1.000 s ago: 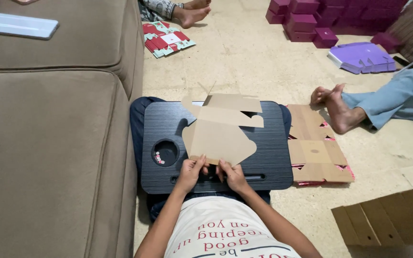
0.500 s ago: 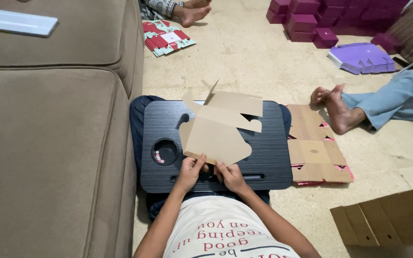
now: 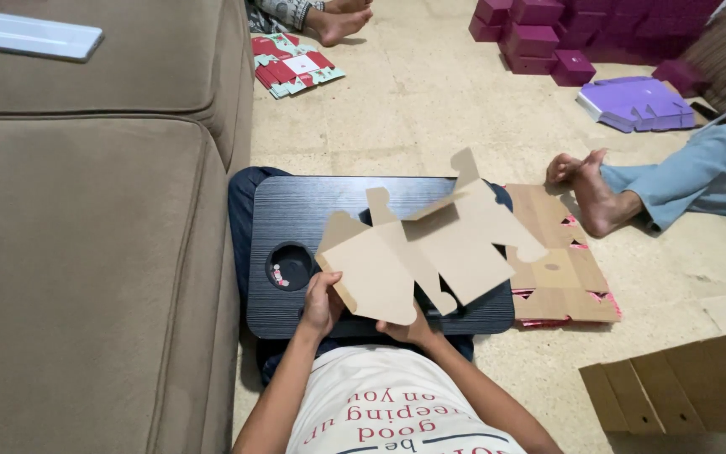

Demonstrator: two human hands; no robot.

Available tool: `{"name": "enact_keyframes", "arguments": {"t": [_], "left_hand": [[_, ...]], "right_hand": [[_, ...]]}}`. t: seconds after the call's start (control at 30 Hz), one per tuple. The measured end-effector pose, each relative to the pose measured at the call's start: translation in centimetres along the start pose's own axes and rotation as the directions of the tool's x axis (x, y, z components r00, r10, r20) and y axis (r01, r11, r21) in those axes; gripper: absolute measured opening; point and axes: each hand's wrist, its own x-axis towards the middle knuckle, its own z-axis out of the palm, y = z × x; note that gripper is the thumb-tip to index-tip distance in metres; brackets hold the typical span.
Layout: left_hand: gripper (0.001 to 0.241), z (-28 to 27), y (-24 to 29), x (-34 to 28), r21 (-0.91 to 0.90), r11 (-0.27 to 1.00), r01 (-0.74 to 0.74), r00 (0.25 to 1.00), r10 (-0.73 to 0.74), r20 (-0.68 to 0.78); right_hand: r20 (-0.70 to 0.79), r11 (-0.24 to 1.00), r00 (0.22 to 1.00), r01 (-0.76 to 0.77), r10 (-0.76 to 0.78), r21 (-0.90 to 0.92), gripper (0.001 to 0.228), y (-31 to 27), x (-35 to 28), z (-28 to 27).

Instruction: Assembling a small cardboard box by folding pre-cut flaps and tucking them into place.

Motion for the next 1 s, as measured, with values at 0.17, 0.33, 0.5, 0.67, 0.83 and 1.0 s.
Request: {"name": "enact_keyframes", "arguments": {"t": [0.17,0.33,0.5,0.67,0.83,1.0], "left_hand": [[0.022,-0.2,-0.1,0.2,-0.058,0.997,0.05,0.997,-0.054,-0.063],[0.028,-0.7,-0.7,0.1,-0.09,0.993,0.081,0.991,-0.089,-0.096],[0.02,-5.8,-5.0,4.2,0.023,0.998,0.065,0.998,-0.065,-0.018],[0.022,-2.2,-2.6,1.1,0.263,0.963,-0.06,0.996,0.04,0.081],[0.022,-2.6,-2.8,1.4,0.312,0.943,-0.114,0.984,0.064,0.165],[0.026,-3.0,-4.0,1.8,0.142,0.988,-0.067,0.995,0.056,0.079]], "right_hand": [[-0.025,0.976,0.996,-0.08,0.087,0.204,0.066,-3.9,3.8,-0.5],[-0.019,0.911,0.956,-0.273,0.293,0.309,0.064,0.3,-0.5,-0.1],[0.055,0.85,0.891,-0.448,0.451,0.276,0.02,-1.1,1.4,0.1],[-0.005,0.869,0.892,-0.438,0.451,0.231,0.013,-4.6,4.4,0.0],[-0.015,0.846,0.864,-0.488,0.503,0.217,0.019,-3.8,3.7,0.0],[-0.008,0.802,0.811,-0.576,0.584,0.162,0.043,-4.4,5.4,0.1]]}}
